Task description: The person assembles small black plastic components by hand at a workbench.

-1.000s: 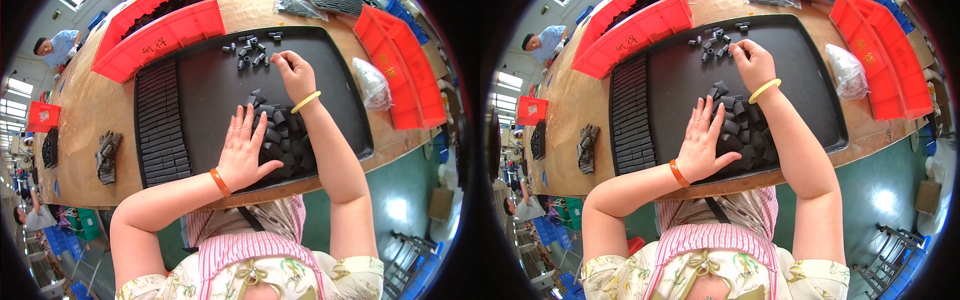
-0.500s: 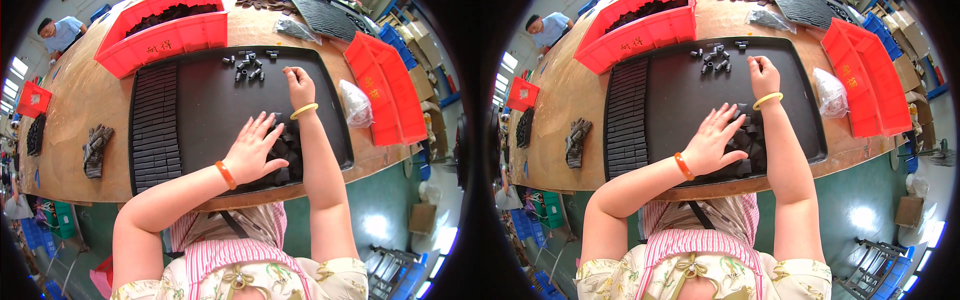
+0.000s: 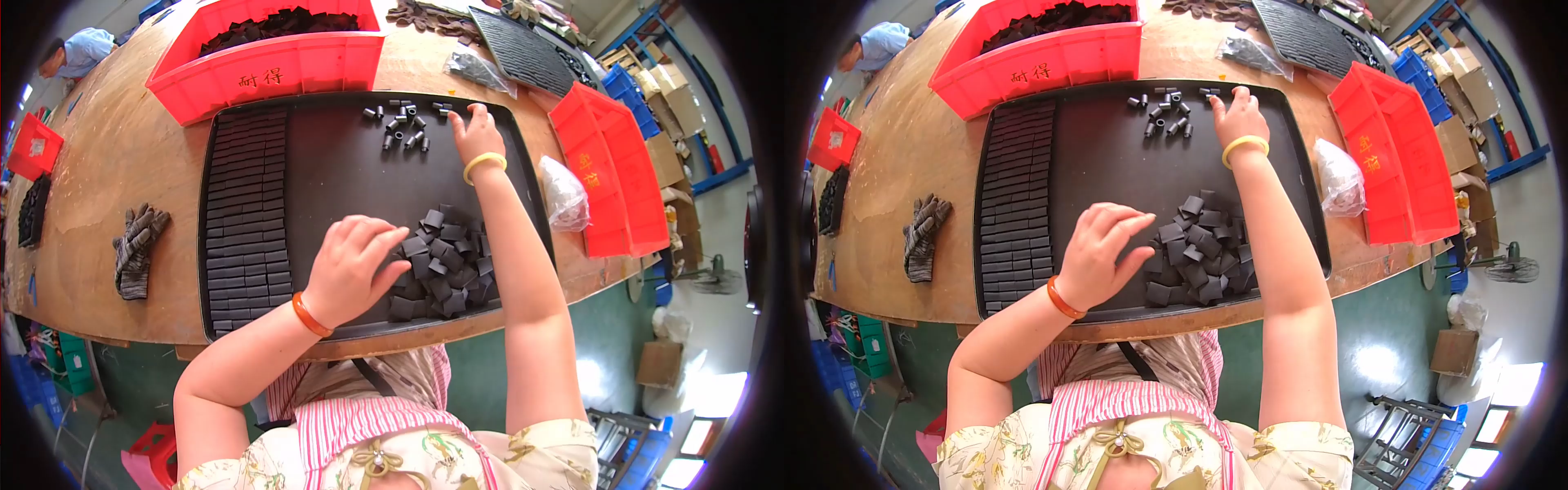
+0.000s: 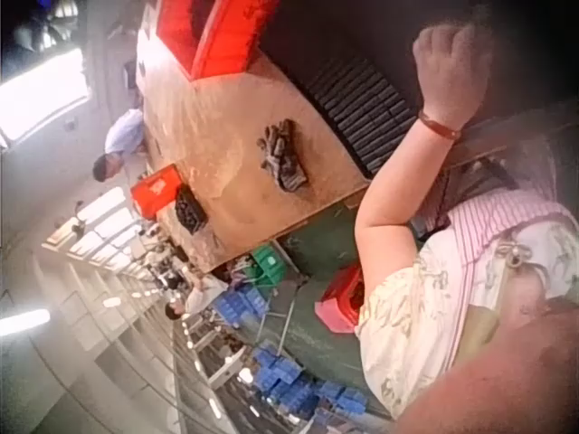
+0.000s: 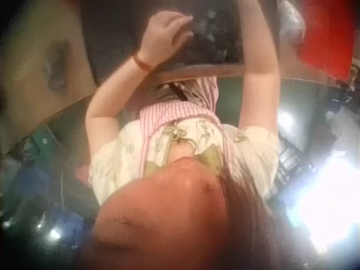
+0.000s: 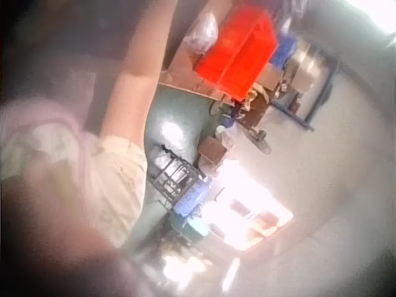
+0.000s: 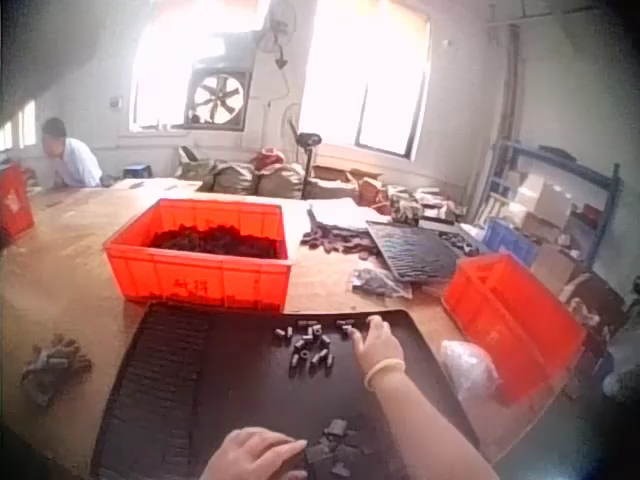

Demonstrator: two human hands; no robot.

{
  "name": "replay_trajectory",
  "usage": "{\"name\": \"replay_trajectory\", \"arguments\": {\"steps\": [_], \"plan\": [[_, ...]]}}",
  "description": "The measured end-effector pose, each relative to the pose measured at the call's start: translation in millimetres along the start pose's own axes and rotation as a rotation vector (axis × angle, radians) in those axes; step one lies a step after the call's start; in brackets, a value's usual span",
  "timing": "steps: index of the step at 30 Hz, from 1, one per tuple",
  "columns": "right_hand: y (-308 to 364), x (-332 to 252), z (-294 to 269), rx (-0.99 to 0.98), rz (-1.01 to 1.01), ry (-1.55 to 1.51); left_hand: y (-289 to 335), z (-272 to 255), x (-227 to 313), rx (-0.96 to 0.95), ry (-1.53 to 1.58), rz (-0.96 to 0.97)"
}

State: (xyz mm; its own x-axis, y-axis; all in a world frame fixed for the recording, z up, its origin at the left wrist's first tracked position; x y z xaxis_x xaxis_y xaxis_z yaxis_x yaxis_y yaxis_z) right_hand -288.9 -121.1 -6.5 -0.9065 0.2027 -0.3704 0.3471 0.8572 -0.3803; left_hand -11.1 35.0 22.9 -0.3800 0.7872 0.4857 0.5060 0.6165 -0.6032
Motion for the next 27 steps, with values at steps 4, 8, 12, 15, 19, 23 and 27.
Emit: {"name": "replay_trajectory", "arguments": {"steps": [4, 8, 12, 15, 19, 23, 27], "plan": [[-31.7, -10.7, 24.1, -0.178, 0.044, 0.408, 2.9, 0.3, 3.7, 0.006, 0.008, 0.050], [-46.1, -20.2, 46.1, -0.202, -0.024, 0.498, 5.8, -0.6, 3.8, -0.020, 0.063, 0.063], [-51.3, -17.9, 54.7, -0.203, -0.175, 0.477, 5.5, -2.6, 4.5, -0.014, 0.085, 0.051], [-47.1, -22.5, 55.2, -0.161, -0.250, 0.484, 7.8, -1.8, 3.4, -0.023, 0.096, 0.039], [-44.7, -20.2, 53.8, -0.202, -0.155, 0.478, 6.0, -0.6, 1.3, -0.015, 0.092, 0.045], [-42.4, -17.4, 51.3, -0.225, -0.125, 0.433, 6.2, 0.8, -1.2, -0.016, 0.088, 0.034], [-42.3, 7.6, 51.9, -0.149, -0.067, 0.232, 5.6, 2.6, -1.3, -0.011, 0.098, 0.029]]}}
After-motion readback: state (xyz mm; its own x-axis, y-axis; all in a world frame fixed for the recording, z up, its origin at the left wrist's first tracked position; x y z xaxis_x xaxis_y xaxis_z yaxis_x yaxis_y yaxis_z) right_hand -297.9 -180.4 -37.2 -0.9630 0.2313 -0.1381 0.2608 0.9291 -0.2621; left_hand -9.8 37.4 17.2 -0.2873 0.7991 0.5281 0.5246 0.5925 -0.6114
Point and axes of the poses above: each hand's wrist, its own y-axis away from the middle knuckle, its own z-axis out of the palm, x = y × z, the point moved 1 cm from there along -y, towards the middle knuckle, and after that the axes turned 2 degrees about z, right-handed, at the moved point
